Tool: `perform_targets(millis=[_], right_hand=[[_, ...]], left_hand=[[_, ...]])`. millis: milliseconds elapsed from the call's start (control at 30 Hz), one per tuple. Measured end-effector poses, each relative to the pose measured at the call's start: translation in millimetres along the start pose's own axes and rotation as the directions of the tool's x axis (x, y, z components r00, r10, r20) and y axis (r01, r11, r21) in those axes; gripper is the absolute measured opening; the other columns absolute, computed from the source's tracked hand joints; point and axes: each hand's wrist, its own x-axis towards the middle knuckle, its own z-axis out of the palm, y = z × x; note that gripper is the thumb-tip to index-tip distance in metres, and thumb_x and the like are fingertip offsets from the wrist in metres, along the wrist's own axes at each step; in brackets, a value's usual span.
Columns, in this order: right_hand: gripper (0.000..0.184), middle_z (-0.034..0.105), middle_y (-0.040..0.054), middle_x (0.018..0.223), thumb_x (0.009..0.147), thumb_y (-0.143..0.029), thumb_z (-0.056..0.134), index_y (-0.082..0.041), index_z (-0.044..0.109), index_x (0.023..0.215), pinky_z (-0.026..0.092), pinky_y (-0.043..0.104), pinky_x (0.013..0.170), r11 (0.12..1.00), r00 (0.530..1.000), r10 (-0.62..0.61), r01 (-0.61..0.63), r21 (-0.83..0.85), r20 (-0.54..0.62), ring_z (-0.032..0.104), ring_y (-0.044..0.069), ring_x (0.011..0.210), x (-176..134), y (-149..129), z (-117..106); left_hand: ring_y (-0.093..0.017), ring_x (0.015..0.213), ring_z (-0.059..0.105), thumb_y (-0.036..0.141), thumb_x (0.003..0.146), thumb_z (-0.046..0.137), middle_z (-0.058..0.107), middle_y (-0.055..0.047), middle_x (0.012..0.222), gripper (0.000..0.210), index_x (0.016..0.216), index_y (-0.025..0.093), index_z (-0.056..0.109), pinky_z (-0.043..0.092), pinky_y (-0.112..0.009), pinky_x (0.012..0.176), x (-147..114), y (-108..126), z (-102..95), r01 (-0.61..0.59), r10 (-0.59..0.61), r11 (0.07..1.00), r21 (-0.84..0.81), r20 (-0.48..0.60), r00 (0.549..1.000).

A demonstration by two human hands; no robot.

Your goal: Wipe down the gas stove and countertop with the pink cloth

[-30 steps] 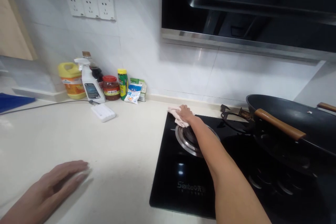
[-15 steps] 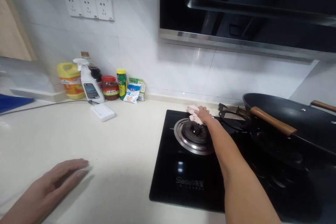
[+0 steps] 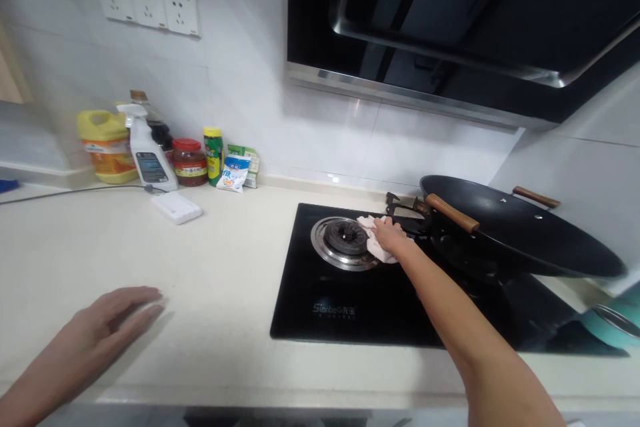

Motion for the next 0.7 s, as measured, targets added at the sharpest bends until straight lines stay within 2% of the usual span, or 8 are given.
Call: perform_targets(millis=[133,300,433,533,633,700], right_hand=[[0.044,0.050,0.0178,0.137,0.104,-0.041,0.033,-0.027,0.049,0.142,0.045,0.051,0.094,0.999,0.999,-0.020,0.021,-0.041,0.027,0.056,0.036,0.120,-30,-3,-8],[0.039,0.056,0.0167,0.129,0.103,-0.038,0.036,-0.023,0.058,0.132,0.044,0.046,0.096,0.992,0.996,-0.086,0.086,-0.091,0.008,0.058,0.032,0.117,-73,-15,-12],[0.041,0.054,0.0180,0.138,0.104,-0.036,0.035,-0.022,0.057,0.135,0.042,0.050,0.096,0.983,0.992,-0.120,0.114,-0.142,-0.037,0.053,0.036,0.121,-106,-31,-13],[0.039,0.059,0.0175,0.135,0.104,-0.035,0.034,-0.022,0.061,0.129,0.041,0.051,0.095,0.976,0.986,-0.156,0.145,-0.166,-0.059,0.052,0.037,0.119,-130,-46,-16],[0.038,0.065,0.0147,0.129,0.105,-0.040,0.033,-0.024,0.063,0.123,0.039,0.049,0.096,0.959,0.967,-0.243,0.228,-0.169,-0.076,0.053,0.034,0.118,-151,-65,-19],[0.039,0.068,0.0123,0.125,0.105,-0.043,0.032,-0.025,0.064,0.118,0.038,0.047,0.096,0.936,0.938,-0.331,0.313,-0.159,-0.103,0.054,0.033,0.115,-161,-82,-21]], left_hand=[[-0.029,0.111,0.069,0.070,0.086,0.053,0.077,-0.006,0.117,0.054,0.105,0.025,0.076,0.054,-0.041,0.101,-2,0,0.0,0.003,-0.003,1.000,-0.007,0.034,0.999],[-0.029,0.112,0.069,0.067,0.088,0.053,0.077,-0.006,0.117,0.051,0.104,0.024,0.076,0.053,-0.042,0.102,-2,-1,1.9,-0.020,0.020,1.000,-0.006,0.044,0.999],[-0.029,0.110,0.069,0.067,0.088,0.052,0.077,-0.006,0.115,0.051,0.102,0.025,0.076,0.053,-0.042,0.101,0,-2,3.5,-0.056,0.056,0.998,0.002,0.030,0.998],[-0.029,0.110,0.069,0.067,0.088,0.052,0.077,-0.007,0.115,0.051,0.102,0.025,0.076,0.053,-0.042,0.100,0,-2,4.7,-0.087,0.087,0.996,0.007,0.021,0.996],[-0.029,0.108,0.070,0.067,0.088,0.050,0.077,-0.007,0.113,0.050,0.101,0.026,0.076,0.054,-0.042,0.098,-1,-4,6.5,-0.108,0.108,0.994,0.020,-0.001,0.994],[-0.028,0.108,0.071,0.067,0.088,0.050,0.078,-0.007,0.112,0.049,0.101,0.027,0.076,0.054,-0.041,0.098,-1,-5,7.7,-0.113,0.113,0.993,0.028,-0.005,0.994]])
